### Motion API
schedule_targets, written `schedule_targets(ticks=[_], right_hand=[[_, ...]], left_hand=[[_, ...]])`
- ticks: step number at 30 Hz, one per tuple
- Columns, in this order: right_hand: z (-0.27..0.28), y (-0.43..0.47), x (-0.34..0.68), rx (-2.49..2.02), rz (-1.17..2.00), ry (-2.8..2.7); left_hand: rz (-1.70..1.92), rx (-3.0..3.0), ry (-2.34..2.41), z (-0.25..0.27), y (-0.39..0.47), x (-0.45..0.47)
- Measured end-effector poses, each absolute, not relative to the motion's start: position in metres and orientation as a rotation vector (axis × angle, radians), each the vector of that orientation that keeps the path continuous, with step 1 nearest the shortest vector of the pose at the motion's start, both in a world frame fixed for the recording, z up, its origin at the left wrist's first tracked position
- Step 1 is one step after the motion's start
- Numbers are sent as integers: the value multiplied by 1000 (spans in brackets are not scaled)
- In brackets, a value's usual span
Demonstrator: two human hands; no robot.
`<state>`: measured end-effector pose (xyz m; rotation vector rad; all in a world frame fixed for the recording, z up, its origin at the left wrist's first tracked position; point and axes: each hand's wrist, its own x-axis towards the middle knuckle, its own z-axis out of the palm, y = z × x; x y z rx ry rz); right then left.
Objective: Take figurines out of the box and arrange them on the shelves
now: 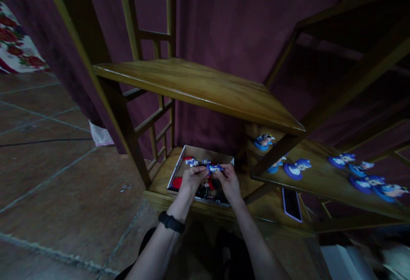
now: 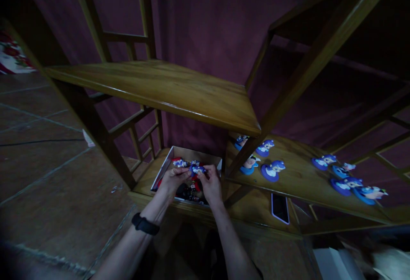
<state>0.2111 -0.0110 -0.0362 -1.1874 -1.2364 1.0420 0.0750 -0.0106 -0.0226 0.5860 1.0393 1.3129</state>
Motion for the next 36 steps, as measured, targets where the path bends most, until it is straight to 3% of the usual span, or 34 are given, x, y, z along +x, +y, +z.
schedule_targets(ticks=[19, 36], right_hand=[[-36, -12, 202, -1254, 867, -1313], [-40, 2, 200, -1106, 1089, -1415]], left_hand=[[1322, 560, 983, -20, -13, 70], [1129, 302, 909, -32, -2, 53]])
